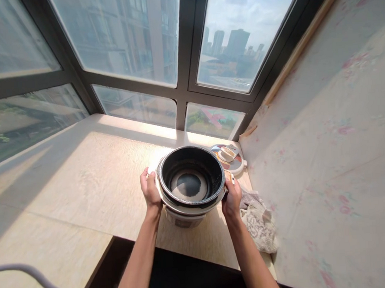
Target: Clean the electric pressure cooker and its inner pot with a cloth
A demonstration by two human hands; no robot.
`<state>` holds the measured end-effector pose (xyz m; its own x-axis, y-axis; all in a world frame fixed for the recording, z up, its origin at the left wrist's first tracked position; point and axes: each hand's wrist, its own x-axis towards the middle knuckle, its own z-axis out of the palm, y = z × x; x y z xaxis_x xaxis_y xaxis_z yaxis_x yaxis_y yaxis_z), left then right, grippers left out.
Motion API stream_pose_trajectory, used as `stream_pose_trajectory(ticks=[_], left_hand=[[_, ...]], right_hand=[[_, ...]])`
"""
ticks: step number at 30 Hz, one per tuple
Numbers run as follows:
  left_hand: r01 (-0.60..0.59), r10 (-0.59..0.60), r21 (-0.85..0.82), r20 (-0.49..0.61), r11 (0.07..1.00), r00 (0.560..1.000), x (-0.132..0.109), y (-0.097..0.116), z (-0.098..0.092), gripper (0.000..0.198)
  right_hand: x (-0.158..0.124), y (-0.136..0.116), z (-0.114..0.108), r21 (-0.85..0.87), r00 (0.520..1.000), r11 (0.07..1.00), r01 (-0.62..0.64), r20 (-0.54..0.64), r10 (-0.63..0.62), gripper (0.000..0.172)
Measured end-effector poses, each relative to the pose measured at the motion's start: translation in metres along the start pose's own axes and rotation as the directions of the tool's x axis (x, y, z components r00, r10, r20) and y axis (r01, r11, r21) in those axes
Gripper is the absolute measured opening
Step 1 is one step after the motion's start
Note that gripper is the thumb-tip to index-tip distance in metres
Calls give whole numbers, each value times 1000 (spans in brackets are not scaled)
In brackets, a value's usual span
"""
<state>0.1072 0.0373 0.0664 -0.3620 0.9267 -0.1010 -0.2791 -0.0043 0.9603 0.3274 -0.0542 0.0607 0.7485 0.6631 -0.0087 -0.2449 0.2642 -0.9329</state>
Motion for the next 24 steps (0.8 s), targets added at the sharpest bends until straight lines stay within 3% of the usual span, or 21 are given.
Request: stream_pose_trajectory(ticks=[4, 8, 10, 11, 12, 14, 16, 18, 21, 24], left_hand=[[92, -92, 13, -2, 996, 996, 24, 10, -6, 38], [105, -111, 56, 97, 993, 989, 47, 18, -3, 50], [112, -110, 5, 211, 994, 971, 51, 17, 2, 56], [115, -98, -46, 268, 992, 958, 51, 15, 4, 59], [113, -76, -102, 309, 988, 948, 51, 12, 6, 61], [90, -24, -190, 325, 978, 945, 50, 7, 8, 63], [48, 14, -206, 292, 977, 956, 49, 4, 7, 60], [16, 38, -177, 299, 984, 953, 49, 3, 6, 52], [-75, 101, -87, 339, 993, 935, 50, 3, 3, 42], [-178, 177, -28, 339, 984, 924, 51, 2, 1, 39]], right_hand=[[14, -15, -22, -97, 958, 994, -45, 277, 70, 60], [40, -39, -42, -374, 810, 927, -34, 533, 245, 77], [52, -51, -48, -496, 729, 868, 28, 604, 322, 80], [56, -57, -50, -552, 712, 831, 71, 611, 345, 82], [58, -64, -51, -614, 715, 781, 115, 597, 364, 84], [57, -78, -53, -746, 765, 634, 205, 525, 371, 89], [53, -94, -53, -831, 830, 478, 286, 464, 310, 87], [55, -107, -50, -850, 870, 389, 354, 452, 196, 77], [89, -111, -36, -816, 882, 397, 421, 471, 32, 61], [159, -88, -12, -788, 885, 440, 431, 464, -37, 56]])
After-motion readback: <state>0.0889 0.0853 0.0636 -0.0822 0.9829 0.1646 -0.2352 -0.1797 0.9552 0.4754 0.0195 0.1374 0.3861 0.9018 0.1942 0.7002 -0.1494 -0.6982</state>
